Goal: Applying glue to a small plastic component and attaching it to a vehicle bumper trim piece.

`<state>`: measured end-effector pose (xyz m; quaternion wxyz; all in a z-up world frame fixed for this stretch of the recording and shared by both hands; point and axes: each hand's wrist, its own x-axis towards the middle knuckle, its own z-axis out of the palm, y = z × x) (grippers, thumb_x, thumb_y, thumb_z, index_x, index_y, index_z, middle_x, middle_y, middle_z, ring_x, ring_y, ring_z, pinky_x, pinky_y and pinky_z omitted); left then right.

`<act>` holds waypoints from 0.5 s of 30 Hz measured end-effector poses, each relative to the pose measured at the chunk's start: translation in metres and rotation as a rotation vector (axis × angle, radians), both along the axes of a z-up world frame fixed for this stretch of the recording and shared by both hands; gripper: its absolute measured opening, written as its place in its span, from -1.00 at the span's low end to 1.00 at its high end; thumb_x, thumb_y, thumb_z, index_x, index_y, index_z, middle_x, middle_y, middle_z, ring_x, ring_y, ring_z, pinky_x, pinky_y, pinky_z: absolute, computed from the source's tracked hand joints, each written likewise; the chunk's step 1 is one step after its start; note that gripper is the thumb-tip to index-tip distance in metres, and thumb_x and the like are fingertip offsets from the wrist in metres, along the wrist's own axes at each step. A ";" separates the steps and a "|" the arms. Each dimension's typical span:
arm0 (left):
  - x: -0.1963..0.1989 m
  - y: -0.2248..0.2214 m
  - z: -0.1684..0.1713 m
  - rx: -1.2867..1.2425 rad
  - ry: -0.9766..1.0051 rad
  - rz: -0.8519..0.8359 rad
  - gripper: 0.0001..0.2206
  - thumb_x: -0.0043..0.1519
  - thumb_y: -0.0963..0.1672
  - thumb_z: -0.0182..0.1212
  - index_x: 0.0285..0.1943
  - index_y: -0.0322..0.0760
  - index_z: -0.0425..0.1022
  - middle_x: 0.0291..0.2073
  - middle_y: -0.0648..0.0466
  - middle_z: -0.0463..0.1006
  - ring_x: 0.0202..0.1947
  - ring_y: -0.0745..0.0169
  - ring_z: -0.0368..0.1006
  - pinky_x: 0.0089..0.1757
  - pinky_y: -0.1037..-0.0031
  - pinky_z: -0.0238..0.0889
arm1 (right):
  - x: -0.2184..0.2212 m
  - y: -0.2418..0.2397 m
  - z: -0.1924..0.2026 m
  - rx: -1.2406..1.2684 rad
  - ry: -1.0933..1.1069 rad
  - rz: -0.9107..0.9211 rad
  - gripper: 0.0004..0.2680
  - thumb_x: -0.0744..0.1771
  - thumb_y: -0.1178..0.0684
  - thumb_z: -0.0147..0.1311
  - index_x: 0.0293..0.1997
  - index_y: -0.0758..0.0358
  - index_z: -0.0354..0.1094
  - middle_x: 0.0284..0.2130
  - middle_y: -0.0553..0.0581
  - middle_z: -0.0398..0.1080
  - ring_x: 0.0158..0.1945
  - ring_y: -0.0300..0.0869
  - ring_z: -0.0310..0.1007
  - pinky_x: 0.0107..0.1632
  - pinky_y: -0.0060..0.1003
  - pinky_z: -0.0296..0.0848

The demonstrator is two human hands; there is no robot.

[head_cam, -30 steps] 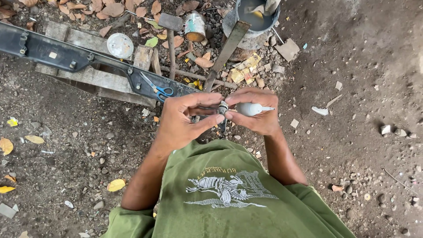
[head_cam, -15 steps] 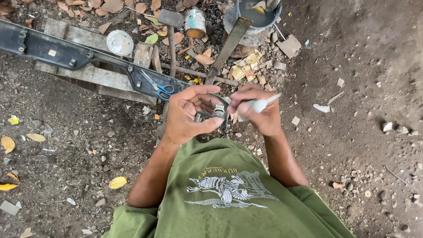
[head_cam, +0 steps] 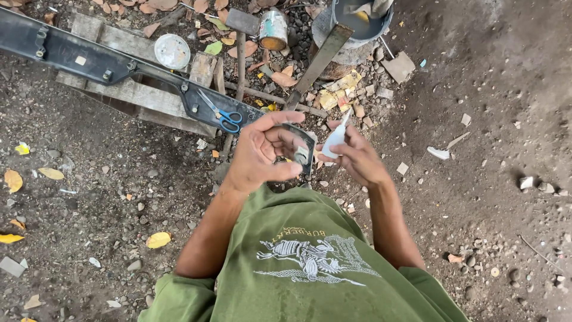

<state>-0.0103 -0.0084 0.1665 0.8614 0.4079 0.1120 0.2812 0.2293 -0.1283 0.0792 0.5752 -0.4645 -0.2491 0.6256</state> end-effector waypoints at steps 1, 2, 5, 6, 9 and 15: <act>-0.003 -0.001 0.014 -0.002 0.002 -0.001 -0.29 0.00 -0.32 0.48 0.39 -0.54 0.28 -0.12 -0.05 0.63 -0.12 0.30 0.57 -0.03 0.46 0.48 | 0.000 -0.005 0.020 -0.002 0.002 -0.001 -0.59 0.31 0.24 0.02 0.33 0.28 0.05 -0.08 0.20 0.31 0.02 -0.05 0.55 0.08 -0.09 0.57; -0.005 -0.003 0.028 0.165 0.054 0.014 -0.24 -0.02 -0.30 0.49 0.43 -0.51 0.25 -0.13 -0.03 0.64 -0.13 0.32 0.56 -0.02 0.48 0.45 | 0.000 -0.012 0.040 0.173 -0.136 0.041 -0.56 0.33 0.26 0.06 0.39 0.26 0.05 -0.06 0.21 0.33 0.01 -0.05 0.55 0.07 -0.09 0.61; -0.011 -0.004 0.060 0.509 0.197 0.047 -0.18 -0.03 -0.27 0.51 0.48 -0.44 0.19 -0.16 0.01 0.66 -0.12 0.34 0.56 0.02 0.50 0.42 | 0.010 -0.031 0.073 0.420 -0.300 0.074 -0.59 0.35 0.28 0.16 0.38 0.25 0.17 -0.03 0.23 0.42 0.03 -0.07 0.58 0.08 -0.13 0.66; -0.013 -0.004 0.069 0.689 0.285 0.062 -0.17 -0.03 -0.24 0.51 0.49 -0.41 0.18 -0.18 0.04 0.68 -0.11 0.34 0.58 0.05 0.49 0.41 | 0.015 -0.037 0.080 0.494 -0.327 0.063 -0.65 0.36 0.28 0.21 0.30 0.27 0.28 -0.02 0.24 0.48 0.05 -0.09 0.60 0.08 -0.16 0.67; -0.014 -0.005 0.073 0.964 0.289 0.142 -0.15 -0.02 -0.22 0.55 0.49 -0.40 0.15 -0.19 0.06 0.70 -0.06 0.31 0.62 0.13 0.44 0.39 | 0.018 -0.054 0.085 0.565 -0.364 -0.048 -0.73 0.36 0.25 0.28 0.19 0.31 0.41 0.01 0.27 0.50 -0.01 -0.20 0.56 0.02 -0.31 0.60; -0.013 -0.019 0.068 0.990 0.314 0.258 -0.16 0.02 -0.19 0.56 0.50 -0.37 0.14 -0.15 0.06 0.71 -0.03 0.29 0.65 0.17 0.45 0.41 | 0.011 -0.065 0.107 0.586 -0.459 -0.175 -0.68 0.33 0.20 0.33 0.22 0.31 0.41 -0.06 0.26 0.56 -0.02 -0.16 0.62 0.02 -0.29 0.62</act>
